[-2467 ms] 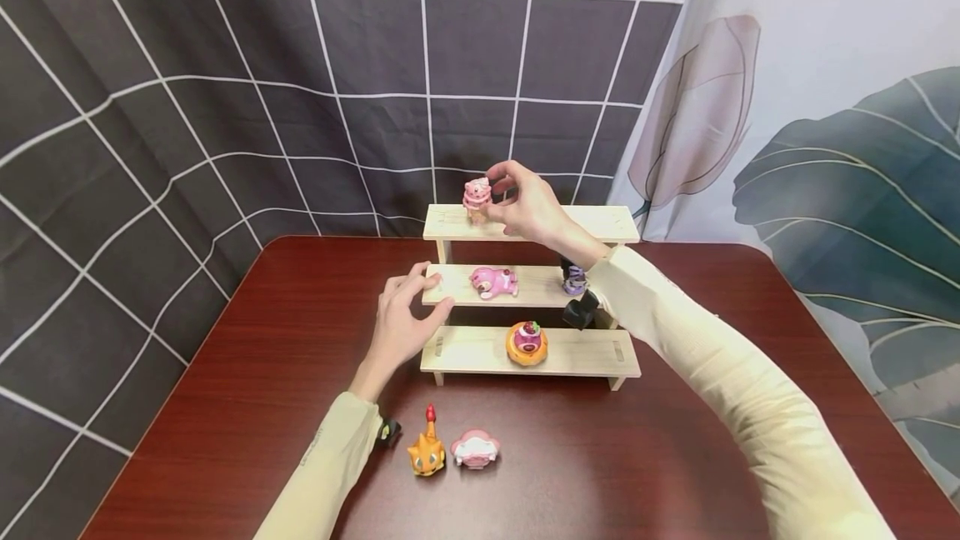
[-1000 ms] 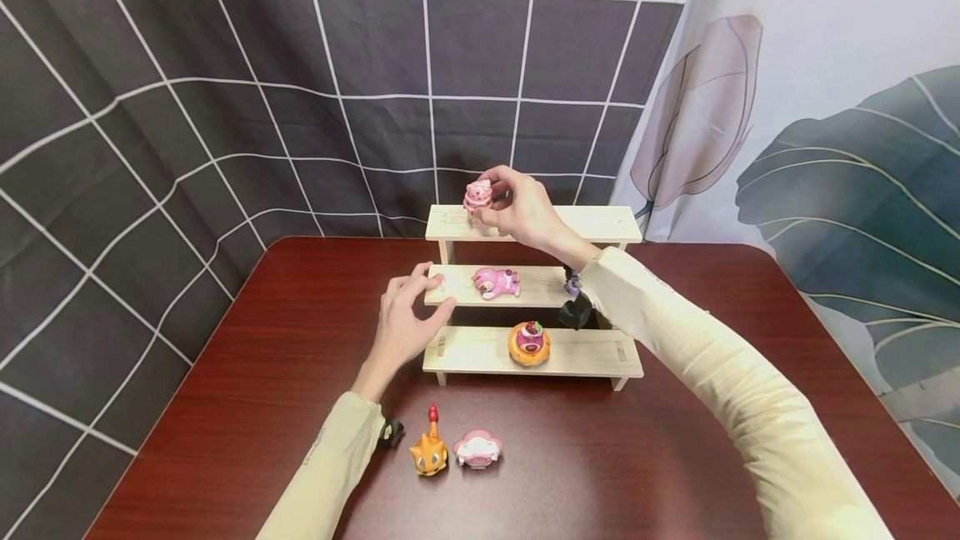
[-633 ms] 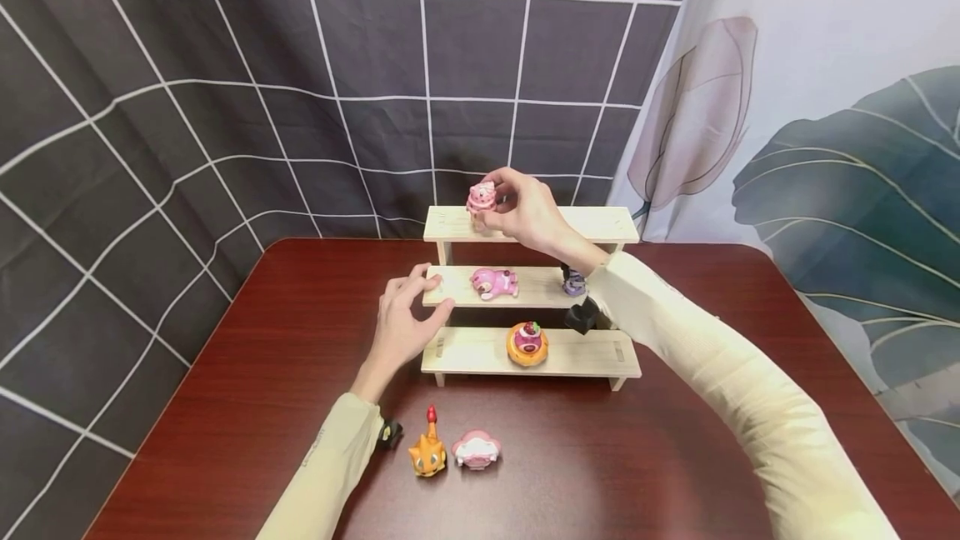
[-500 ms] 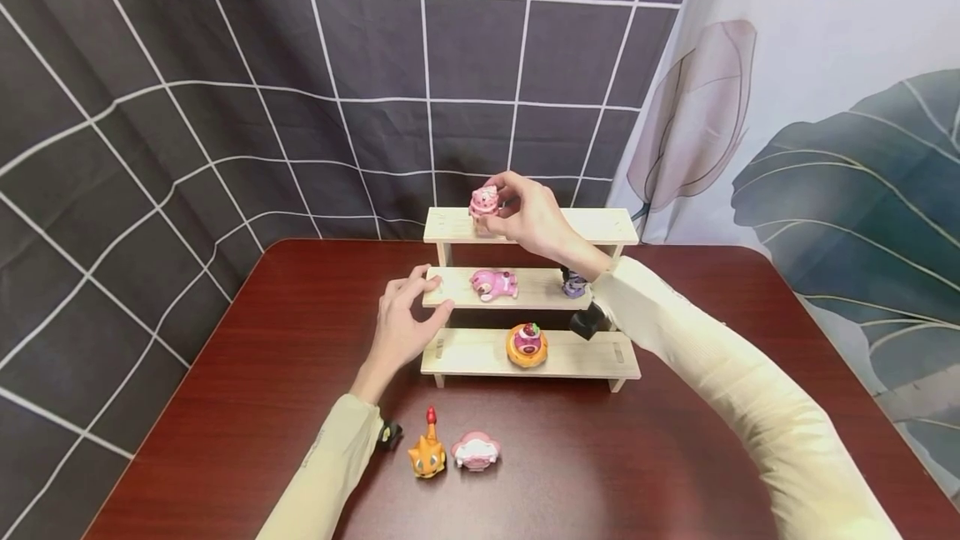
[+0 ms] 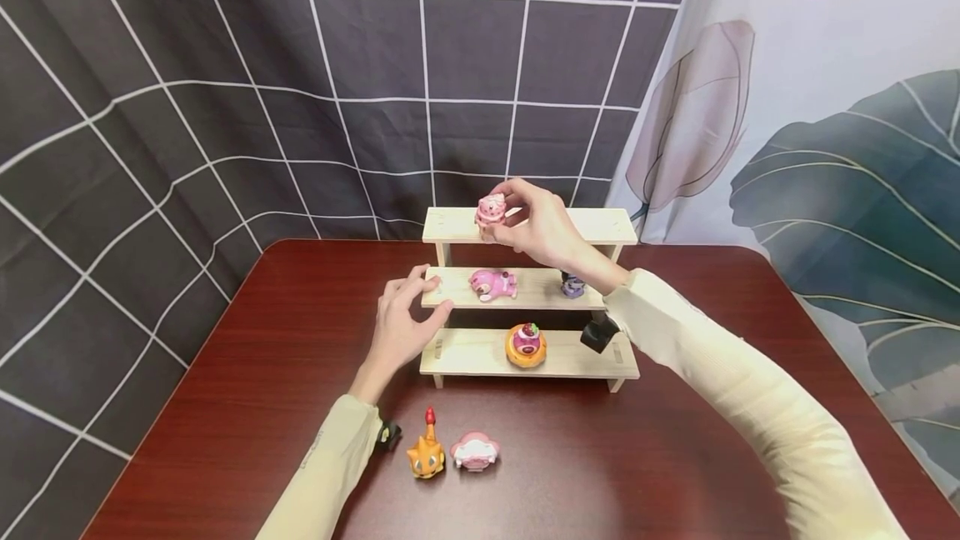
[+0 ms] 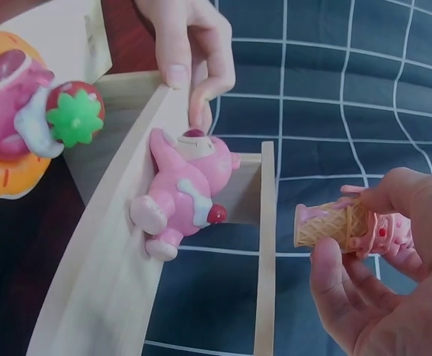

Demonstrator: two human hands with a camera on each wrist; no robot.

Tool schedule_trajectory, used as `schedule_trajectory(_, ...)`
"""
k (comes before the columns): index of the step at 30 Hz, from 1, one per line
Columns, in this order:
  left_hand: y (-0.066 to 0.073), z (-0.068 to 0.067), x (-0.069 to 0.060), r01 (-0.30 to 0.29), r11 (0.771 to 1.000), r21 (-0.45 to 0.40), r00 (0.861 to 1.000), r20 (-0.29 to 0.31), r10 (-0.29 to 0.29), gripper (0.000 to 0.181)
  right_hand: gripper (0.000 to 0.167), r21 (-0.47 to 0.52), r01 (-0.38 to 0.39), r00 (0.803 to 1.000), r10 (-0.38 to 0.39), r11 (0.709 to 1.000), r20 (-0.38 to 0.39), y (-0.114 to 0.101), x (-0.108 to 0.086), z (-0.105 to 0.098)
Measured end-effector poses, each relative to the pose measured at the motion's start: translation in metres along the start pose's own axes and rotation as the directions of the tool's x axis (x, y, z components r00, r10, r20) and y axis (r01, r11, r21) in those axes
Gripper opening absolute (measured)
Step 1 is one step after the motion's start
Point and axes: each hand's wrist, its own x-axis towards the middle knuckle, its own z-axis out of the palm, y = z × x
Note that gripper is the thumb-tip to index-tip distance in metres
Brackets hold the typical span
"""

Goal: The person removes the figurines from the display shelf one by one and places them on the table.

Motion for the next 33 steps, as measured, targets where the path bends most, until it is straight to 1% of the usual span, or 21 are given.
schedule_trajectory(7,0.0,-0.001,0.0,-0.028,1.0,0.001,0.999,-0.017,0.028,0.039,0.042,0.021,0.025,1.0,-0.025,0.999,-0.009,-0.001,-0.009,-0.003)
schedule_trajectory(27,0.001,-0.001,-0.001,-0.014,1.0,-0.002,1.0,-0.011,0.014,0.039,0.043,0.051,0.03,0.999,-0.031,0.998,0.009,-0.009,-0.042,-0.009)
schedule_trajectory(33,0.002,0.0,0.0,-0.02,1.0,0.002,1.0,-0.017,0.02,0.041,0.041,0.049,0.058,0.998,-0.059,0.997,0.031,-0.011,-0.052,-0.011)
